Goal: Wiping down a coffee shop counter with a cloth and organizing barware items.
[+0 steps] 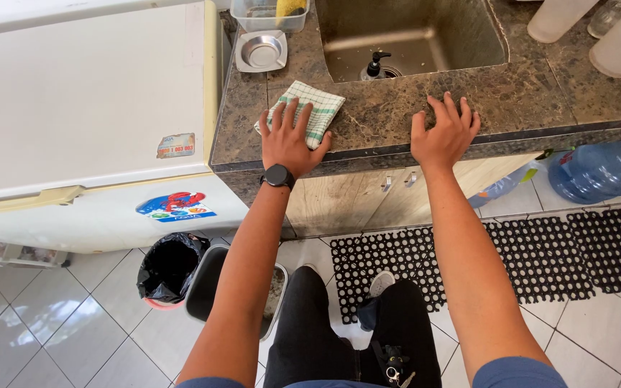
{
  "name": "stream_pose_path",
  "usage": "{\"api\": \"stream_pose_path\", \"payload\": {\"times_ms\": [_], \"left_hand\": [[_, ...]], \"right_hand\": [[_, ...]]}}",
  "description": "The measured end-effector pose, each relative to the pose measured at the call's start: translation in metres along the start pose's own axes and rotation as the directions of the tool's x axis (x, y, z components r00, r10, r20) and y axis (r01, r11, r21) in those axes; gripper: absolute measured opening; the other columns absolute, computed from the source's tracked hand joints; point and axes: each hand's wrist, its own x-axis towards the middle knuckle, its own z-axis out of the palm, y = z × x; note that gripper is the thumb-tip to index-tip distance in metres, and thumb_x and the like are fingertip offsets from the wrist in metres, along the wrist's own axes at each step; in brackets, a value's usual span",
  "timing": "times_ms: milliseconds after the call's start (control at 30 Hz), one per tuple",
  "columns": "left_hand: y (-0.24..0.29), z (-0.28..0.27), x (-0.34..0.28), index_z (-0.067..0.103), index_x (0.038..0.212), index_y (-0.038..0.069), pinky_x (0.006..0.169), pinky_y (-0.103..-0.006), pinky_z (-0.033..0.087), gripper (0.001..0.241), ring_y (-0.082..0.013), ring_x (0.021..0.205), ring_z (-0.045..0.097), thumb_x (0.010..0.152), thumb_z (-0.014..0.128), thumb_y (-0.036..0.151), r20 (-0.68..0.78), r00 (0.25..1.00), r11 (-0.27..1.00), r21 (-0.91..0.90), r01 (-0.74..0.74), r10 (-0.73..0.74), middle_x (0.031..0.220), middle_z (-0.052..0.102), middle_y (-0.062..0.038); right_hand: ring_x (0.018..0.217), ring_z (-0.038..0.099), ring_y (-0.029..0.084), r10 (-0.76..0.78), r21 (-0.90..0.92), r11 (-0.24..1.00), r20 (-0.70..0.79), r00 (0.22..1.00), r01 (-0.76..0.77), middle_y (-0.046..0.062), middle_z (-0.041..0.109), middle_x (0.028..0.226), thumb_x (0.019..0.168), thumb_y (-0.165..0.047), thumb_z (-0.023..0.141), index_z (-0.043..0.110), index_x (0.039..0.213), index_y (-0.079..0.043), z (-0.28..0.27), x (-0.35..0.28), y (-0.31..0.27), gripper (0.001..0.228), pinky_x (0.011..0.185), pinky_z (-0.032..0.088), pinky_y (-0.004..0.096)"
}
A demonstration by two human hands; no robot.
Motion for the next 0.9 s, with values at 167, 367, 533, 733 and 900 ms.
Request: {"api": "stream_pose_path", "payload": {"times_ms": [167, 367, 533, 733, 900], "left_hand": [[0.002, 0.007, -0.003, 0.064, 0.123, 0.019, 0.1, -0.0628, 0.039, 0.059, -0.033, 0.119, 0.057, 0.089, 0.064, 0.067, -0.2, 0.98, 0.997, 0.075, 0.003, 0.012, 0.122, 0.061, -0.009], [-0.004, -0.002, -0.001, 0.068, 0.123, 0.017, 0.098, -0.0522, 0.046, 0.072, -0.0295, 0.114, 0.066, 0.081, 0.064, 0.075, -0.123, 0.982, 0.988, -0.043, -0.151, 0.145, 0.121, 0.07, -0.006], [-0.015, -0.015, 0.003, 0.06, 0.147, 0.02, 0.116, -0.0568, 0.04, 0.082, -0.0342, 0.138, 0.055, 0.086, 0.06, 0.075, 0.089, 0.942, 0.933, -0.196, -0.301, 0.323, 0.147, 0.062, -0.009], [-0.053, -0.021, -0.006, 0.049, 0.155, 0.026, 0.129, -0.0566, 0.02, 0.066, -0.0362, 0.155, 0.029, 0.108, 0.03, 0.067, 0.195, 0.95, 0.966, -0.034, 0.257, -0.245, 0.162, 0.039, -0.014], [-0.061, -0.002, -0.016, 0.069, 0.127, 0.029, 0.11, -0.0455, 0.04, 0.056, -0.0245, 0.133, 0.059, 0.095, 0.05, 0.07, -0.025, 0.973, 0.97, 0.079, 0.229, -0.228, 0.135, 0.068, -0.004]], "right_hand": [[0.126, 0.058, 0.043, -0.036, -0.022, 0.999, 0.098, 0.995, 0.038, 0.015, 0.073, 0.129, 0.086, -0.034, 0.073, 0.077, 0.12, -0.019, -0.002, 0.002, 0.002, 0.038, 0.104, 0.032, 0.064], [0.138, 0.044, 0.049, -0.028, -0.062, 0.997, 0.354, 0.935, 0.053, 0.023, 0.057, 0.145, 0.095, -0.05, 0.071, 0.064, 0.138, -0.016, -0.021, 0.011, -0.008, 0.056, 0.108, 0.024, 0.072], [0.142, 0.042, 0.048, 0.019, -0.073, 0.997, 0.409, 0.912, 0.012, 0.021, 0.054, 0.148, 0.096, -0.055, 0.068, 0.062, 0.14, -0.018, -0.032, 0.019, -0.023, 0.058, 0.113, 0.021, 0.073], [0.15, 0.031, 0.044, 0.134, -0.146, 0.988, 0.599, 0.79, -0.057, 0.019, 0.043, 0.158, 0.101, -0.07, 0.05, 0.053, 0.149, -0.021, -0.037, 0.026, -0.022, 0.069, 0.118, 0.016, 0.071], [0.151, 0.03, 0.046, 0.136, -0.138, 0.989, 0.645, 0.752, -0.061, 0.021, 0.04, 0.159, 0.103, -0.073, 0.044, 0.049, 0.152, -0.019, -0.047, 0.031, -0.029, 0.073, 0.119, 0.017, 0.071]]}}
